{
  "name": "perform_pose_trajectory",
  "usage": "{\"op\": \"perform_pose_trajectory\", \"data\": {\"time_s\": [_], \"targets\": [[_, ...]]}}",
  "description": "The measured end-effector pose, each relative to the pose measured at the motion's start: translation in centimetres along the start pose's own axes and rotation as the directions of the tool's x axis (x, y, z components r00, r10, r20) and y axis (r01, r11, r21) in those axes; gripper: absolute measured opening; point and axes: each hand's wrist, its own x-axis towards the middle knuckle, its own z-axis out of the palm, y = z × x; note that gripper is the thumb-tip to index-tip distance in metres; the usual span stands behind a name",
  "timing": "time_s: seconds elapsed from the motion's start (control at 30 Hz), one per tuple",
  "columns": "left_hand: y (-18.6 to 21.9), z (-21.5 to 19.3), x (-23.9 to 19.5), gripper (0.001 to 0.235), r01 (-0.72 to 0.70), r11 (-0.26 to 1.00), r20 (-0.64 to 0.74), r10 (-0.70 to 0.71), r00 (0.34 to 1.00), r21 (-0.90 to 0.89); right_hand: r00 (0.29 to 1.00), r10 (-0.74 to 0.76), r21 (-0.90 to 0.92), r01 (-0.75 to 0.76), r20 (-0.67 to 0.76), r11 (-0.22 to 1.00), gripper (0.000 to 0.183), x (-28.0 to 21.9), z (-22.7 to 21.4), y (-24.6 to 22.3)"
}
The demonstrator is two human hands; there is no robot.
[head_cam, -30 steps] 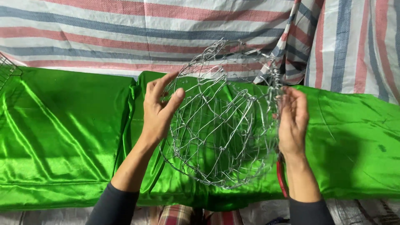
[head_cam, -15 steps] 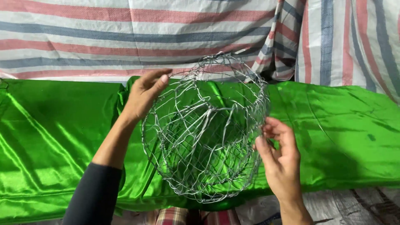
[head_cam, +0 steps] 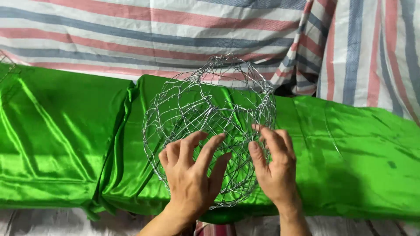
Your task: Shaping and trimming a wire mesh basket using pliers
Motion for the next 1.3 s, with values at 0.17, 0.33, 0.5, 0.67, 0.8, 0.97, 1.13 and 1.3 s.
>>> {"op": "perform_pose_trajectory", "data": {"time_s": [0.17, 0.33, 0.5, 0.67, 0.8, 0.97, 1.13, 1.3], "targets": [[1.9, 0.6, 0.7, 0.039, -0.018, 0.981, -0.011, 0.02, 1.0, 0.194, 0.999, -0.037, -0.063, 0.035, -0.024, 0.997, 0.04, -0.2, 1.3, 2.3], [2.4, 2.0, 0.6, 0.034, 0.023, 0.968, -0.017, -0.019, 1.0, 0.248, 0.993, -0.097, -0.047, 0.093, -0.075, 0.995, 0.029, 0.4, 1.5, 2.0], [2.9, 2.4, 0.8, 0.031, 0.076, 0.972, -0.049, -0.066, 0.997, 0.222, 0.993, -0.1, -0.05, 0.097, -0.066, 0.994, 0.027, 0.1, 1.4, 2.0], [2.1, 2.8, 0.4, 0.018, 0.075, 0.995, -0.146, -0.064, 0.987, 0.067, 0.986, -0.143, 0.0, 0.144, -0.086, 0.99, 0.038, -0.7, 1.8, 3.3], [-2.5, 1.1, -2.2, 0.027, 0.098, 0.985, -0.22, -0.128, 0.967, -0.145, 0.944, -0.12, 0.046, 0.141, -0.307, 0.989, 0.039, -2.1, 2.4, 6.8], [-12.2, 0.8, -3.7, 0.056, 0.558, 0.713, -0.017, -0.623, 0.782, -0.423, 0.893, 0.382, 0.514, -0.451, 0.24, 0.73, 0.087, -1.5, 3.8, 11.9], [-11.5, 2.5, -2.9, 0.07, 0.62, 0.412, 0.18, -0.719, 0.671, -0.667, 0.876, 0.466, 0.718, -0.403, 0.123, 0.567, 0.065, -2.2, 6.0, 11.7], [-12.7, 0.4, 0.8, 0.062, 0.535, 0.473, 0.168, -0.619, 0.767, -0.7, 0.823, 0.566, 0.697, -0.381, -0.044, 0.607, 0.044, -3.2, 1.9, 6.7]]}}
